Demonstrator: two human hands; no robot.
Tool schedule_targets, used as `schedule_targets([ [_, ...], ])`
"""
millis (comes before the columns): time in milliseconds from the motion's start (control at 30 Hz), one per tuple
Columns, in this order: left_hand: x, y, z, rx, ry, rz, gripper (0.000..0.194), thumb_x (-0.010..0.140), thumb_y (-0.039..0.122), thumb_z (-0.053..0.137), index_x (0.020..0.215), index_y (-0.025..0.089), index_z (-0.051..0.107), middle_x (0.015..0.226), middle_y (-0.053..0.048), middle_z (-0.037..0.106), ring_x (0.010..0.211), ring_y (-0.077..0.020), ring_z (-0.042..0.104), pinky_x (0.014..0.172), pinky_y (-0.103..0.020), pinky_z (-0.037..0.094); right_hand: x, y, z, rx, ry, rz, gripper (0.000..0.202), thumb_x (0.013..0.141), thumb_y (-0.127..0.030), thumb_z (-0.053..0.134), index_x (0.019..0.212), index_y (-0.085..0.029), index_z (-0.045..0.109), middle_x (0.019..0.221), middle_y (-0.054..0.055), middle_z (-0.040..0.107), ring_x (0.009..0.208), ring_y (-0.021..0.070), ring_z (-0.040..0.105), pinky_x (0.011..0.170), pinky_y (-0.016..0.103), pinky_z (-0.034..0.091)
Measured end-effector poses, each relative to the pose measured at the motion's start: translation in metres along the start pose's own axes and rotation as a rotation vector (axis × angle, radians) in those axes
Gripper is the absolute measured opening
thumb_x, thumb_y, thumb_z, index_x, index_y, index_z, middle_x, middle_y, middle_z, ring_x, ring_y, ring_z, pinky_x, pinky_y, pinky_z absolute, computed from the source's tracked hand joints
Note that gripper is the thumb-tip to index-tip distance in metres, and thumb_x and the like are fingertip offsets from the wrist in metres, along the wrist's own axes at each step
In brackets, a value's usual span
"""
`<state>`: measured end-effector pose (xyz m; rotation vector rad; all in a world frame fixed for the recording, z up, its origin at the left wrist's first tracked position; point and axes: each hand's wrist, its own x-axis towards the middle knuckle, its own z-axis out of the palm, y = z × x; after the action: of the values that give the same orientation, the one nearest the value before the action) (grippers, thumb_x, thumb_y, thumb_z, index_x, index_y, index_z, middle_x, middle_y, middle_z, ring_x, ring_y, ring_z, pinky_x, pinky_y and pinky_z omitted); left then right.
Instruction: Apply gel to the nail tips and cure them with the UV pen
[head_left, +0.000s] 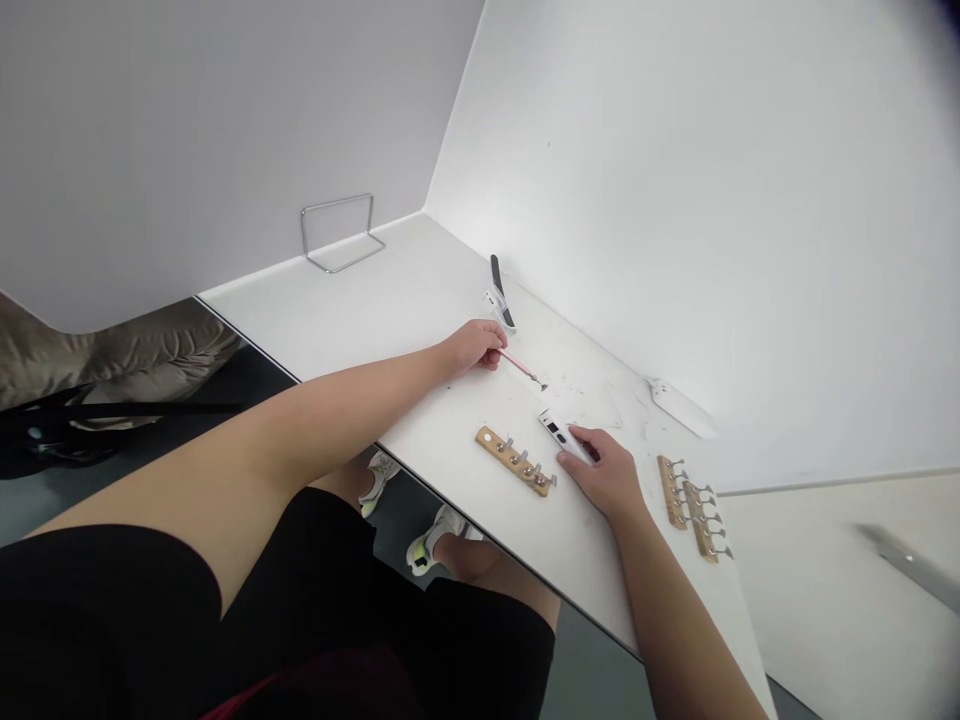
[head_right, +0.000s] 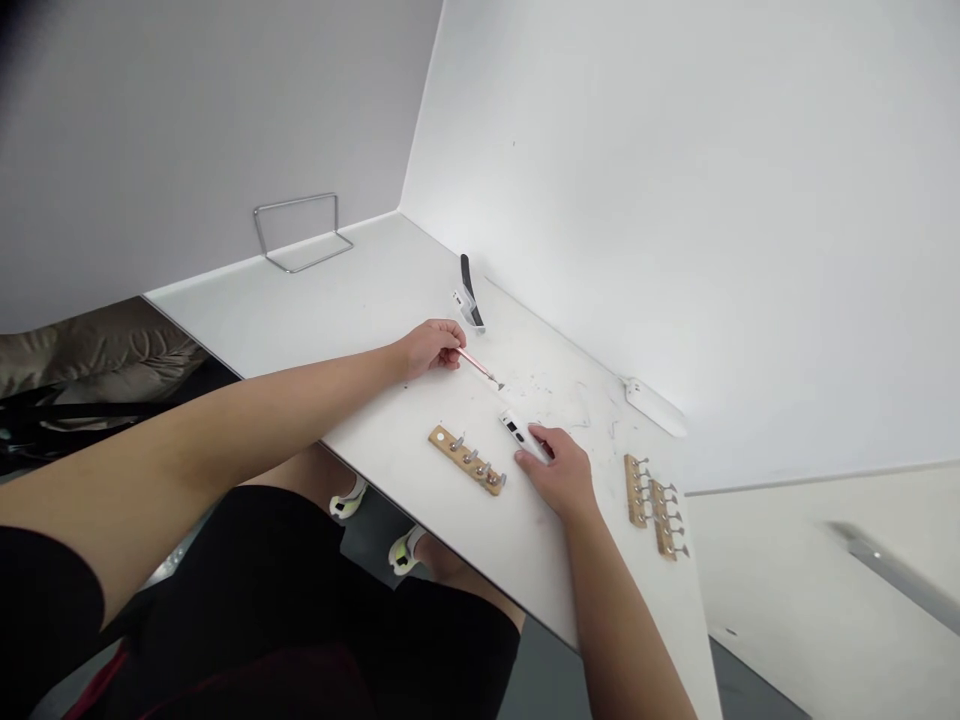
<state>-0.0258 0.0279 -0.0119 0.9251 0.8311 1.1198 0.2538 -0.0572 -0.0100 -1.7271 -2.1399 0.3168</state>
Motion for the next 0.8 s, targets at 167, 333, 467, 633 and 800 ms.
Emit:
schedule_targets([
  [167,0.001,0.001,0.0,-0.02,-0.018,-0.003,0.012,0.068,0.003,0.048,0.062,0.014,0.05,0.043,0.001,0.047,0.043,-0.0092,0.048,0.054,-0.027,0.044,-0.001,0.004,0.002,0.02,0.015,-0.046,0.044,0.068,-0.041,0.061,0.107,-0.02,0.059,0.1,0.007,0.063,0.088,0.0217,0.059,0.08,0.039,0.048],
  [333,0.008,-0.005,-0.003,-0.008,-0.038,0.019,0.011,0.067,0.004,0.049,0.062,0.014,0.051,0.043,0.001,0.048,0.041,-0.0094,0.047,0.051,-0.027,0.043,-0.003,0.007,0.002,0.103,0.081,-0.07,0.041,0.075,-0.037,0.055,0.111,-0.018,0.054,0.1,0.009,0.061,0.081,0.0193,0.058,0.071,0.036,0.05],
  [467,0.01,-0.007,-0.003,-0.021,-0.05,0.013,0.011,0.066,0.005,0.048,0.062,0.014,0.051,0.042,0.001,0.048,0.04,-0.0096,0.047,0.05,-0.027,0.043,0.008,-0.006,-0.006,0.115,0.24,-0.067,0.037,0.079,-0.036,0.052,0.11,-0.017,0.054,0.101,0.01,0.06,0.086,0.0207,0.058,0.075,0.038,0.051],
  [633,0.009,-0.005,-0.005,-0.105,-0.041,-0.027,0.01,0.065,0.005,0.047,0.064,0.014,0.051,0.044,0.0,0.05,0.042,-0.0103,0.05,0.052,-0.027,0.045,0.042,-0.045,-0.014,-0.077,0.249,-0.25,0.047,0.072,-0.035,0.061,0.116,-0.021,0.052,0.113,0.01,0.058,0.104,0.0256,0.054,0.086,0.043,0.046],
  [800,0.011,-0.004,-0.007,-0.152,-0.046,-0.039,0.011,0.066,0.004,0.045,0.066,0.014,0.051,0.044,0.0,0.051,0.041,-0.0102,0.05,0.052,-0.027,0.046,0.066,-0.071,-0.004,-0.162,0.251,-0.4,0.042,0.072,-0.032,0.061,0.112,-0.021,0.055,0.108,0.009,0.061,0.103,0.0253,0.055,0.087,0.044,0.046],
])
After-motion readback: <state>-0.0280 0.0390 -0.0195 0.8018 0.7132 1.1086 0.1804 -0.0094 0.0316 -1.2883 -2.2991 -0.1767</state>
